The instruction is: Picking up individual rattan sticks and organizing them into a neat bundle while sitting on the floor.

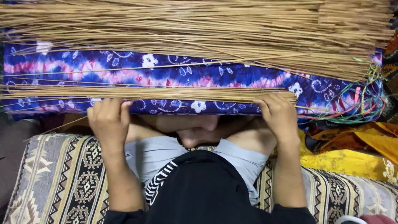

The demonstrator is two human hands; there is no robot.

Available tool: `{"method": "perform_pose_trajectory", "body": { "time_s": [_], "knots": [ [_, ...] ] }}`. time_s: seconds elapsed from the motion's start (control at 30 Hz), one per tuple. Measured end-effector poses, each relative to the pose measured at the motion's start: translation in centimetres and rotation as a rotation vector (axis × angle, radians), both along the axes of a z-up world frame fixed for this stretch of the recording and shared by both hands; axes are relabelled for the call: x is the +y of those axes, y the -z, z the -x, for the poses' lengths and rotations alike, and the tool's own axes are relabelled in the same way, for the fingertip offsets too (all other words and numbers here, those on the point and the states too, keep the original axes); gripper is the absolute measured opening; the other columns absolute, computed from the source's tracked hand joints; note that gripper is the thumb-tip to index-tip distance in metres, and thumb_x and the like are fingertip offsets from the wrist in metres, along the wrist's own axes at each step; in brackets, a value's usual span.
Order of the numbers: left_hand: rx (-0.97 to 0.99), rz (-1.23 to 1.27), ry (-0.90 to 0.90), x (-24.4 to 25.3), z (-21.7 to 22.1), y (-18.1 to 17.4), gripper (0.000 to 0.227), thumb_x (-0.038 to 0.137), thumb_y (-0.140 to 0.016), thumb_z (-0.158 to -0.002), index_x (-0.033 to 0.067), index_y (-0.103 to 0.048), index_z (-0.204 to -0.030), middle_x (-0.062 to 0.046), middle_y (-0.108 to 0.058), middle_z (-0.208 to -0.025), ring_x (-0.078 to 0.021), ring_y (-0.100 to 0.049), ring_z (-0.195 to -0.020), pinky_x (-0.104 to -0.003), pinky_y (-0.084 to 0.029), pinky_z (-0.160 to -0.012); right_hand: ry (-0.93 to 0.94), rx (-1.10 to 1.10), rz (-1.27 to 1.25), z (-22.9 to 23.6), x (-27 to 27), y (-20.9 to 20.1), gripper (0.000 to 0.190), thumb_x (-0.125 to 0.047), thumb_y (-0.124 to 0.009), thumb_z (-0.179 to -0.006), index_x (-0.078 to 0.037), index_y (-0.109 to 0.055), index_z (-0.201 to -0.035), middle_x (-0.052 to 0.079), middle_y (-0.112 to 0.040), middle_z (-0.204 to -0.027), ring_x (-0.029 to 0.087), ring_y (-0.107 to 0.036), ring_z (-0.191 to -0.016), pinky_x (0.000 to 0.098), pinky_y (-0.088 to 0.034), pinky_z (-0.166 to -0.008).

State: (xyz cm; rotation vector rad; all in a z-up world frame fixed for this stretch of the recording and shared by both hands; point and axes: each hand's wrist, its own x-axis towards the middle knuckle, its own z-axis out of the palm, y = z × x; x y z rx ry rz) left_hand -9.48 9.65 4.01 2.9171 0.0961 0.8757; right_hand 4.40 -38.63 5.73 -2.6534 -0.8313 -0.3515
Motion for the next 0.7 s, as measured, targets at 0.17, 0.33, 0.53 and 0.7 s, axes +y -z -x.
{"method": "perform_pose_trajectory", "body": {
  "time_s": [0.17,0.33,0.53,0.7],
  "knots": [
    [-0.046,-0.113,0.057,-7.8,-3.9,1.1,0.022,0.026,-0.08,-0.088,0.0168,-0.063,-0.078,-0.003,-0.051,-0.07,-0.0285,-0.052,-0.069,-0.044,-0.04,-0.067,-0.089,-0.072,-0.048,0.4,4.7,4.9,0.013,-0.024,-0.07,-0.101,-0.014,-0.074,-0.093,0.005,-0.07,-0.08,0.028,-0.071,-0.078,0.0394,-0.055,-0.074],
    [-0.001,0.077,0.303,-15.6,-4.4,-1.1,0.007,0.02,-0.065,-0.09,0.0131,-0.067,-0.089,-0.004,-0.054,-0.074,-0.0278,-0.054,-0.069,-0.041,-0.038,-0.061,-0.156,-0.101,-0.135,2.3,8.9,-2.2,0.01,-0.028,-0.074,-0.098,-0.019,-0.075,-0.095,-0.001,-0.066,-0.078,0.022,-0.068,-0.078,0.0352,-0.053,-0.076],
    [0.059,0.078,0.225,-10.7,-2.9,-1.0,0.011,0.012,-0.077,-0.08,0.0125,-0.07,-0.088,-0.004,-0.055,-0.075,-0.0292,-0.055,-0.071,-0.043,-0.041,-0.065,-0.035,0.056,-0.037,2.0,2.6,-0.5,0.009,-0.029,-0.075,-0.097,-0.02,-0.077,-0.094,-0.001,-0.074,-0.083,0.023,-0.071,-0.082,0.0376,-0.053,-0.074],
    [0.028,0.011,0.14,-13.3,-2.7,0.3,0.016,0.019,-0.077,-0.076,0.0167,-0.063,-0.082,-0.002,-0.051,-0.075,-0.0277,-0.052,-0.073,-0.044,-0.039,-0.069,-0.079,0.033,-0.042,3.0,5.5,-0.7,0.005,-0.018,-0.074,-0.095,-0.013,-0.074,-0.096,0.008,-0.069,-0.08,0.03,-0.067,-0.079,0.0425,-0.051,-0.075]
  ]
}}
